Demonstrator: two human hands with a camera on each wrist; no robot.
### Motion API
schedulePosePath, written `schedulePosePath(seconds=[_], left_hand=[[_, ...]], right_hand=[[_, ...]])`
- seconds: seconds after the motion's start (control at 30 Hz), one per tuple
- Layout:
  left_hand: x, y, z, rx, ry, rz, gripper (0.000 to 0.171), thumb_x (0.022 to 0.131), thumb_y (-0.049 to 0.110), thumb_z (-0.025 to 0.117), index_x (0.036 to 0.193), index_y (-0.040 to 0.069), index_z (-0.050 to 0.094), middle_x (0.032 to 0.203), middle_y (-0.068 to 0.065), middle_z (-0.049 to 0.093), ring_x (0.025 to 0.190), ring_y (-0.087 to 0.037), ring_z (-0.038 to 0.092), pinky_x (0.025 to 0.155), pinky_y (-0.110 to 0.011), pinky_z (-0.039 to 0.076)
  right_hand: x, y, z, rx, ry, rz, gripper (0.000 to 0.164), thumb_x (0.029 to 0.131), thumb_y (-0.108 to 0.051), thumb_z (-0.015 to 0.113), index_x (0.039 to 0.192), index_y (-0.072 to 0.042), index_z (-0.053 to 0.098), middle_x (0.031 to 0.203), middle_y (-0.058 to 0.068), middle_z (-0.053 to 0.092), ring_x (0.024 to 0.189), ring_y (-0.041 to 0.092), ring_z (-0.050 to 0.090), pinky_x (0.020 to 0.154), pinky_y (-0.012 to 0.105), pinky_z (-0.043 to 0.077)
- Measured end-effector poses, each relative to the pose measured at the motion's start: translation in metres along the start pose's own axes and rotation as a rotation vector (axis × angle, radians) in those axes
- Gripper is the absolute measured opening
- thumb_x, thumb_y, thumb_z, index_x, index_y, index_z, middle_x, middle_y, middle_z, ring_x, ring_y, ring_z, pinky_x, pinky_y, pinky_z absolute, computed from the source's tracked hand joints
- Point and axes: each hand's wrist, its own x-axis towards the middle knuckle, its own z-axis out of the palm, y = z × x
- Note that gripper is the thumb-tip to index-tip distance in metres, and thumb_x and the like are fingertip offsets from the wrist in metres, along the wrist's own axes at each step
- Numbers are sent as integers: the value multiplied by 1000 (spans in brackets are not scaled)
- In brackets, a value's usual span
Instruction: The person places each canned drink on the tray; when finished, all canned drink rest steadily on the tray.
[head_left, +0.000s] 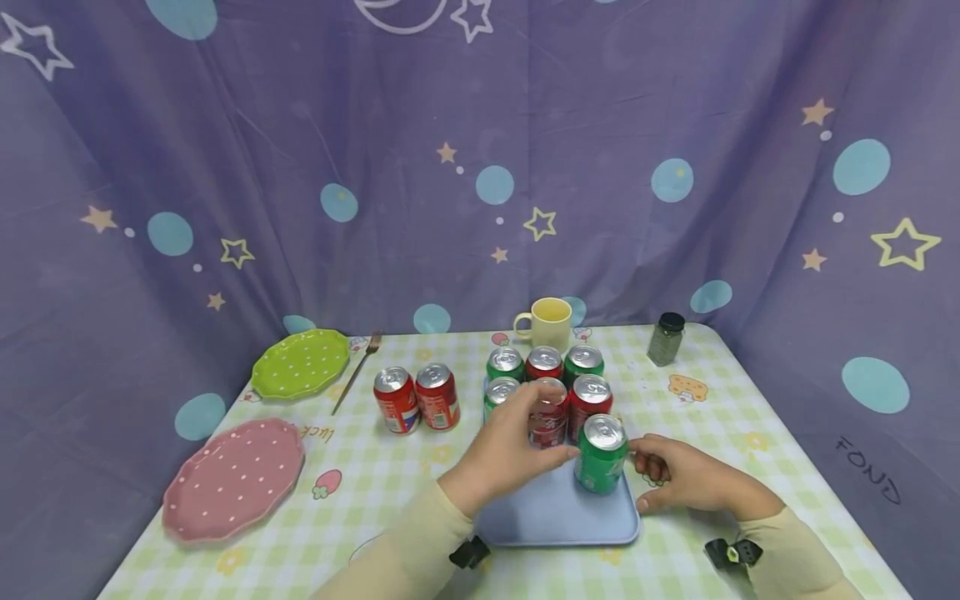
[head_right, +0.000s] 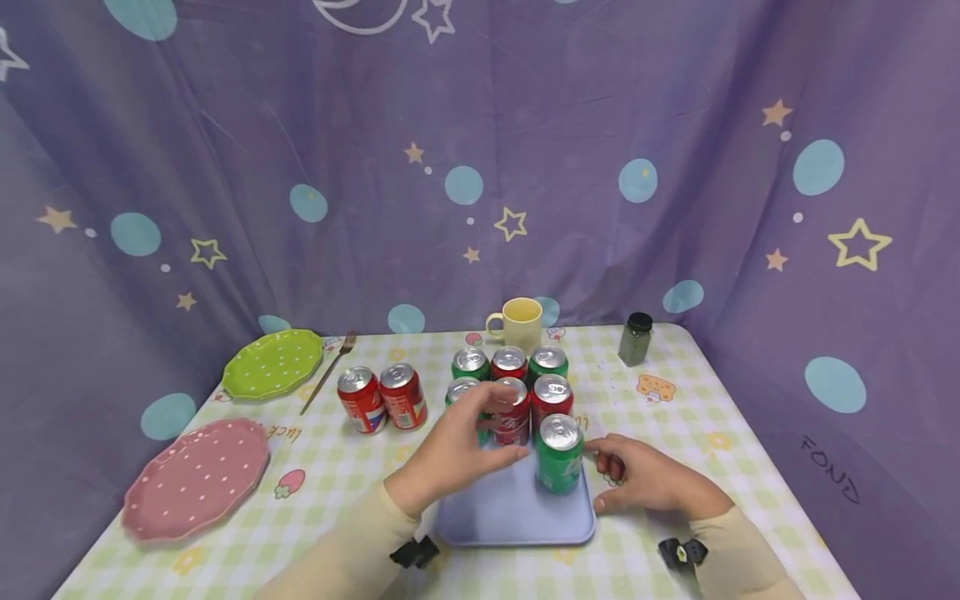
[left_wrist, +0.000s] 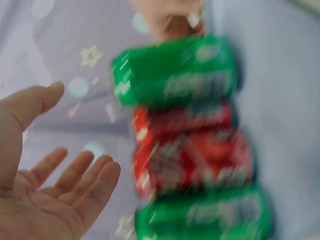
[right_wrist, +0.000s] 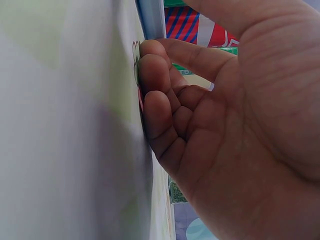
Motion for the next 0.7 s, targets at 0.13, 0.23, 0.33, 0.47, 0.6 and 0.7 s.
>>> schedulePosePath(seconds=[0.13,0.23,0.33,0.47,0.6,0.7], left_hand=[[-5,-4,-34,-52,77,36,67,85,19,90,142,13,55,138,-4,63,129,-20,60,106,-40,52],[-8,-10,-58,-52,155,35,61,86,18,89,139,14,58,136,0,64,127,-17,61,105,-42,52],[-9,-19,-79,-68,224,23,58,88,16,87,138,14,59,136,-1,65,126,-18,61,106,-45,51],[-11,-42,-109,-73,310,15,56,90,17,86,139,11,59,138,-4,63,130,-24,59,112,-50,45],[-18,-73,-139,-77,368,-48,57,93,18,83,142,10,55,142,-7,59,135,-29,54,117,-53,37],[-24,-92,-157,-90,372,-136,60,94,18,81,145,8,52,145,-11,56,139,-32,51,119,-55,35]], right_hand=[[0,0,0,2,1,-1,65,83,-28,91,134,-5,58,101,8,57,84,18,53,68,31,47],[0,1,0,-4,-1,0,64,83,-28,91,133,-6,58,101,8,57,84,18,53,68,30,47],[0,3,1,-11,0,9,62,83,-30,90,132,-7,59,101,8,57,84,18,53,68,29,47],[0,5,2,-18,2,15,61,83,-31,90,131,-9,59,101,8,57,84,17,53,69,29,48],[0,5,2,-19,-1,17,61,83,-32,90,131,-10,59,101,9,57,84,17,53,69,29,48],[0,4,1,-17,1,21,61,83,-33,90,130,-11,59,101,9,58,84,17,54,69,29,48]])
